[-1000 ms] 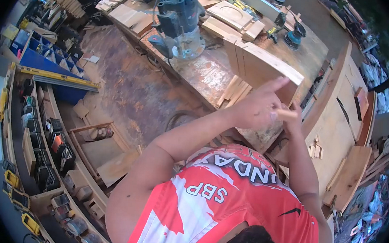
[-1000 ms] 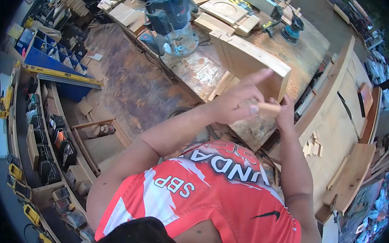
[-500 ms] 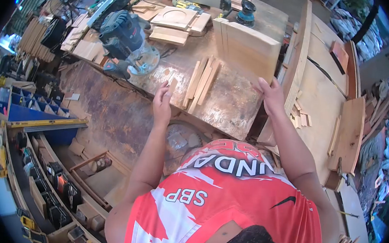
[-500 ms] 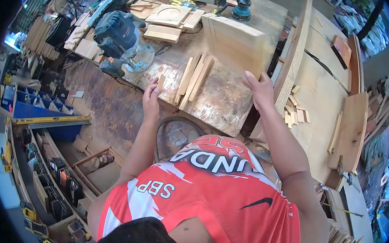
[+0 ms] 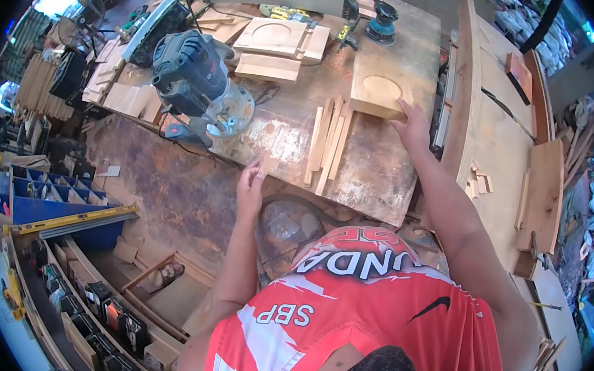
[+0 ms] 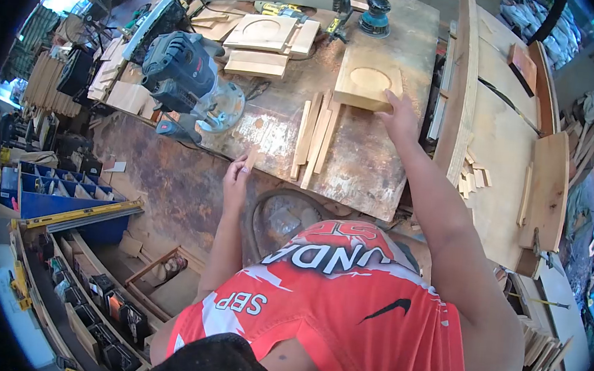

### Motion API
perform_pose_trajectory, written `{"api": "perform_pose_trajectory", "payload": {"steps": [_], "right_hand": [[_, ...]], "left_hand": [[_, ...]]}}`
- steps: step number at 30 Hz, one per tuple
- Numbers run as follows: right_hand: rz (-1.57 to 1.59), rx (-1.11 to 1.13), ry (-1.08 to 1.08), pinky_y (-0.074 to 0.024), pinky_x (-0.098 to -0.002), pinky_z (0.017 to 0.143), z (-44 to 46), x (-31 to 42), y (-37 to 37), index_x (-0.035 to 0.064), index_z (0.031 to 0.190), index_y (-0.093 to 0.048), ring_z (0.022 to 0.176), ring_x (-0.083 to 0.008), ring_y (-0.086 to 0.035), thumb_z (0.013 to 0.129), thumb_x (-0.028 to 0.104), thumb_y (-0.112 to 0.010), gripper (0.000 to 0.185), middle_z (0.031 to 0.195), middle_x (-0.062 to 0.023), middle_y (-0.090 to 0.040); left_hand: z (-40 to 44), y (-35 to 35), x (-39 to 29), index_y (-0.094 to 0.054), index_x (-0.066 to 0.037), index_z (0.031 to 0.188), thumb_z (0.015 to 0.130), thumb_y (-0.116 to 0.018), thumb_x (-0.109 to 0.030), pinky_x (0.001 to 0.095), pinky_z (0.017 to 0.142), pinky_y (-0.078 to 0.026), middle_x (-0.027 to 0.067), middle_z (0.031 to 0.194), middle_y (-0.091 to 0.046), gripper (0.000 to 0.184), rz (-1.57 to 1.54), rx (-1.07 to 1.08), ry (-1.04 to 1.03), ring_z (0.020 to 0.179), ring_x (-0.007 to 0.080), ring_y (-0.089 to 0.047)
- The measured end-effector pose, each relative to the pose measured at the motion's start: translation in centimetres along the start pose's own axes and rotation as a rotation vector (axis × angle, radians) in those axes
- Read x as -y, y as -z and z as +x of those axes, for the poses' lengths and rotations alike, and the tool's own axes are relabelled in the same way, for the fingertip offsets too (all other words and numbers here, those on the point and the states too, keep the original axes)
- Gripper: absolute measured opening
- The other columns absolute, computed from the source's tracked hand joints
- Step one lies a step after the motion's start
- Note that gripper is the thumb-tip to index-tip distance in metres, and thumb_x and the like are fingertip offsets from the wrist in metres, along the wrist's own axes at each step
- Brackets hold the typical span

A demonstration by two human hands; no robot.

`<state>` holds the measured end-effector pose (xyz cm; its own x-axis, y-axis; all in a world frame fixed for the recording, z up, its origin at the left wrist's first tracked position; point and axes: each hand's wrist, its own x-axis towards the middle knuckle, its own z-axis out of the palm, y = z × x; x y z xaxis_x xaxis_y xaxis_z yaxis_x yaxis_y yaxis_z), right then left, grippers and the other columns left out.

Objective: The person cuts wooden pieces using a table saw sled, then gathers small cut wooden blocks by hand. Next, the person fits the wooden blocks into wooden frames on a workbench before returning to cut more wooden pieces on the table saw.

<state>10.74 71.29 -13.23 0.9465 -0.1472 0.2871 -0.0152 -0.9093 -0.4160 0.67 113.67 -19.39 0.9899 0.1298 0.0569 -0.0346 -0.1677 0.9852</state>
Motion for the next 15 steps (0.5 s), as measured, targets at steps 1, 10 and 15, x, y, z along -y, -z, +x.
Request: {"api": "perform_pose_trajectory", "payload": {"steps": [1, 10, 15], "right_hand": [[-0.002, 0.009, -0.003, -0.0514, -0.0438, 0.092, 0.6, 0.4, -0.6, 0.0184, 0.134, -0.058, 0.107, -0.0383, -0.061, 0.074, 0.024, -0.082, 0.064, 0.123, -0.0219, -0.053], [-0.057, -0.039, -0.17, -0.0506, -0.0451, 0.092, 5.5, 2.6, -7.0, 0.0191, 0.139, -0.053, 0.109, -0.0411, -0.059, 0.073, 0.025, -0.083, 0.073, 0.125, -0.0258, -0.052], [-0.017, -0.023, -0.115, -0.0503, -0.0446, 0.095, 6.7, 0.7, -9.7, 0.0154, 0.137, -0.057, 0.112, -0.0411, -0.059, 0.075, 0.027, -0.082, 0.068, 0.129, -0.0279, -0.054]], "left_hand": [[0.1, 0.3, 0.1, -0.06, 0.001, 0.1, 0.095, -0.053, -0.011, 0.0316, 0.1, -0.041, 0.015, 0.127, -0.061, 0.015, 0.009, -0.001, 0.016, 0.116, 0.0195, -0.055], [2.1, 1.2, 0.5, -0.061, 0.0, 0.104, 0.096, -0.061, -0.012, 0.0251, 0.075, -0.049, 0.0032, 0.092, -0.065, 0.015, -0.098, 0.221, 0.107, 0.081, 0.0089, -0.06], [-0.2, 2.0, -1.3, -0.06, 0.001, 0.101, 0.096, -0.061, -0.01, 0.0254, 0.077, -0.049, 0.0034, 0.088, -0.065, 0.012, -0.021, 0.246, 0.119, 0.081, 0.0087, -0.06]]}}
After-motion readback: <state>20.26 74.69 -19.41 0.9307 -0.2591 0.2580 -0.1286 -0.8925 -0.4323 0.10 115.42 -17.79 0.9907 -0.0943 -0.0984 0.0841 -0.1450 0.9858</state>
